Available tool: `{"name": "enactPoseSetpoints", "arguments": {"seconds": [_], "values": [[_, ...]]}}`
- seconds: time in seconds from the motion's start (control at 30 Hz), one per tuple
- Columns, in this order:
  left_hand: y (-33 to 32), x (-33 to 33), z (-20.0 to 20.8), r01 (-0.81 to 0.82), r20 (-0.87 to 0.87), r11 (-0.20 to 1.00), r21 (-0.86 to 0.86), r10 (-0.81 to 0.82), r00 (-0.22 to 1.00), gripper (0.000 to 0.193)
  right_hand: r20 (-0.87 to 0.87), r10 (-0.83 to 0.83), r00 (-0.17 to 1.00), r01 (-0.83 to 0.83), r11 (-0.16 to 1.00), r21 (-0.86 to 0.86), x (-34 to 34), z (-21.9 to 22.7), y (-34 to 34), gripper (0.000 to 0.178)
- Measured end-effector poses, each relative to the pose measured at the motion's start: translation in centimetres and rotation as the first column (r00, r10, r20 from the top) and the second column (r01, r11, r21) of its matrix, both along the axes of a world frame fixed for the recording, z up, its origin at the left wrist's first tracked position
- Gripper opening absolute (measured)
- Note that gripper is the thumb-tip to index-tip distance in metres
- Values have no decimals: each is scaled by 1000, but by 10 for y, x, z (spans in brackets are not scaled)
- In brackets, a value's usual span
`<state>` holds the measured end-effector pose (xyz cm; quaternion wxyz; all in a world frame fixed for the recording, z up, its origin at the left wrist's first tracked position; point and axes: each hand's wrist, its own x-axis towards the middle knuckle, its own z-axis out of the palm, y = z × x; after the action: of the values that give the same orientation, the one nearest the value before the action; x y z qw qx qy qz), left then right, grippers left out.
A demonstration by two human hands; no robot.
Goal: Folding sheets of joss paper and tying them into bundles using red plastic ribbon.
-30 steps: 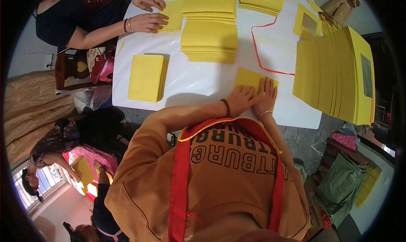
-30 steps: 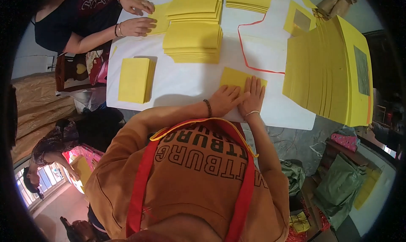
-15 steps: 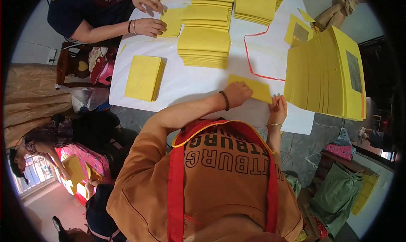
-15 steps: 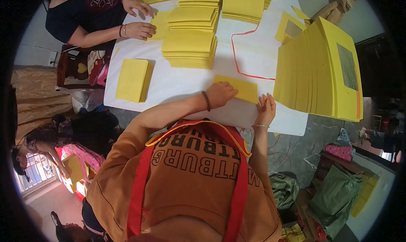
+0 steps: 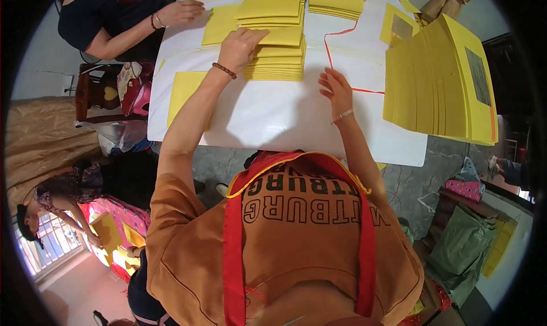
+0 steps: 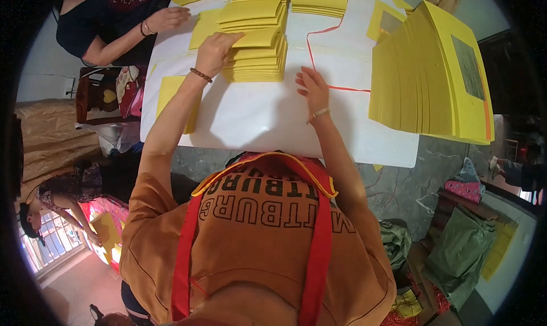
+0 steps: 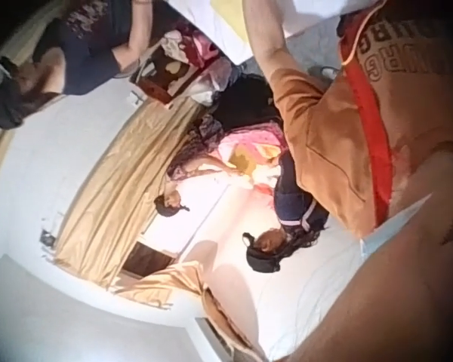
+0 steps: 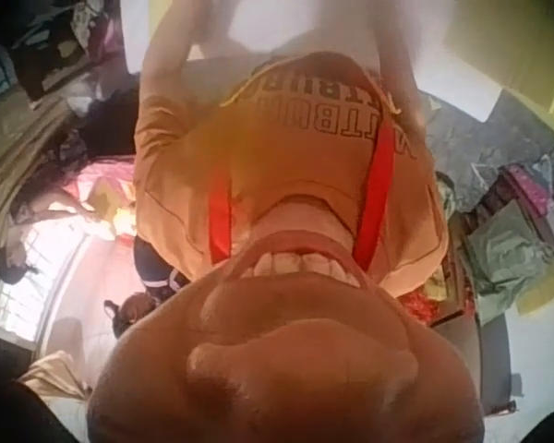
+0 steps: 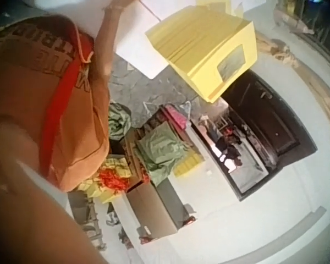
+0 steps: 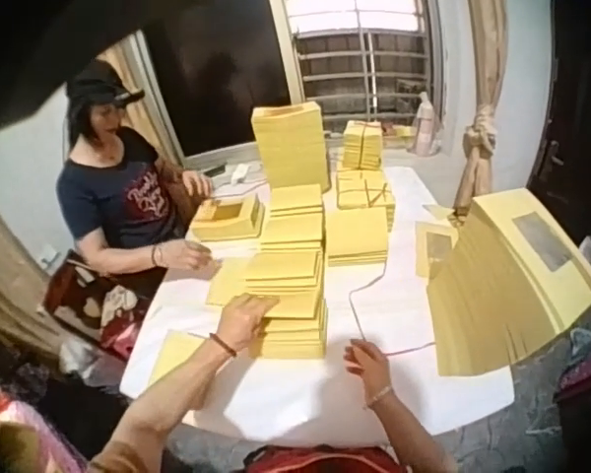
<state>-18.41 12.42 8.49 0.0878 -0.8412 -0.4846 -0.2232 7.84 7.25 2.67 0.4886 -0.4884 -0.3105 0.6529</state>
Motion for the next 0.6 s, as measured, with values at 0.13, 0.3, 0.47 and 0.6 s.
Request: {"name": "enactPoseSetpoints", "arguments": {"seconds": [0.13, 0.3, 0.47, 0.6], "values": [[-3, 7, -16, 19, -88, 998, 53, -14, 996, 44, 101, 25, 995, -21, 999, -43, -30, 13, 32, 38], [-4, 7, -26, 10, -173, 996, -94, -27, 985, 43, 181, 1, 983, -3, 1000, 11, -58, 10, 65, 59], [-3, 15, -24, -18, -196, 980, -198, -21, 980, 38, 310, -1, 951, -34, 993, 110, -77, -23, 86, 60], [-3, 8, -23, 54, -113, 968, -243, -84, 990, 37, 579, -51, 814, -158, 939, 304, -80, -54, 91, 54]]}}
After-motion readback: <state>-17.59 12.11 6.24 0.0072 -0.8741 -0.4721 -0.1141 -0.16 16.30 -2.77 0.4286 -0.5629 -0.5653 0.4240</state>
